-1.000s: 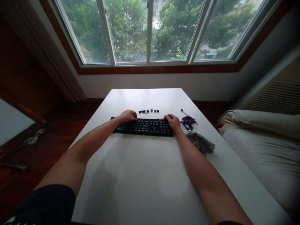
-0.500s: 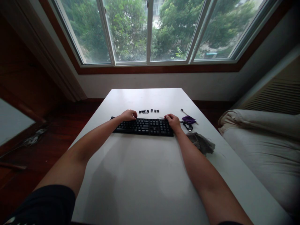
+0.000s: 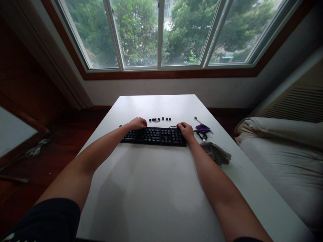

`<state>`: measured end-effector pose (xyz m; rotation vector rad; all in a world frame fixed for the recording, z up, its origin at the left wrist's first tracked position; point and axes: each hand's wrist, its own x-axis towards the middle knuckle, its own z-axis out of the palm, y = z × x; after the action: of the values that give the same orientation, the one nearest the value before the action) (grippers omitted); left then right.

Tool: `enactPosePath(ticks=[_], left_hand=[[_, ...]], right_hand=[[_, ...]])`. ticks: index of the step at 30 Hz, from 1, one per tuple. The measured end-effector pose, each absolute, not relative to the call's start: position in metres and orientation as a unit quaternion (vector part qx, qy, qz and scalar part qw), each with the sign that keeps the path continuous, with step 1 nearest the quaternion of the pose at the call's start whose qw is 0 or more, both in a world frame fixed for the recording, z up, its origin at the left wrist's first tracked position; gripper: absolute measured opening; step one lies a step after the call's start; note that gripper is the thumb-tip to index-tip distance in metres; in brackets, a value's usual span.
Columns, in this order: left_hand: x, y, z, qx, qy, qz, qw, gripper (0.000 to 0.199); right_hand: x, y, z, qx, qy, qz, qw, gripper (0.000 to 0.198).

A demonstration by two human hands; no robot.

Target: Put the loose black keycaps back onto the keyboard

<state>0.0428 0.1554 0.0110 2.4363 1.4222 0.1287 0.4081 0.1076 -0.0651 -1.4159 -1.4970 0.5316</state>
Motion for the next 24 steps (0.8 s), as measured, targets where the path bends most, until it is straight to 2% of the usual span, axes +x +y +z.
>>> enactPosePath(ticks=[9, 24], left_hand=[[0.0500, 0.1488, 0.0150, 0.860, 0.505, 0.034, 0.072, 0.028], [0.0441, 0.1498, 0.0190, 0.857, 0.503, 0.018, 0.111, 0.025]], right_hand=[[0.4088, 0.1100, -0.0688, -0.574, -0.617, 0.220, 0.492, 0.034], [0.4088, 0.1088, -0.0677, -0.580, -0.616, 0.215, 0.487, 0.032]])
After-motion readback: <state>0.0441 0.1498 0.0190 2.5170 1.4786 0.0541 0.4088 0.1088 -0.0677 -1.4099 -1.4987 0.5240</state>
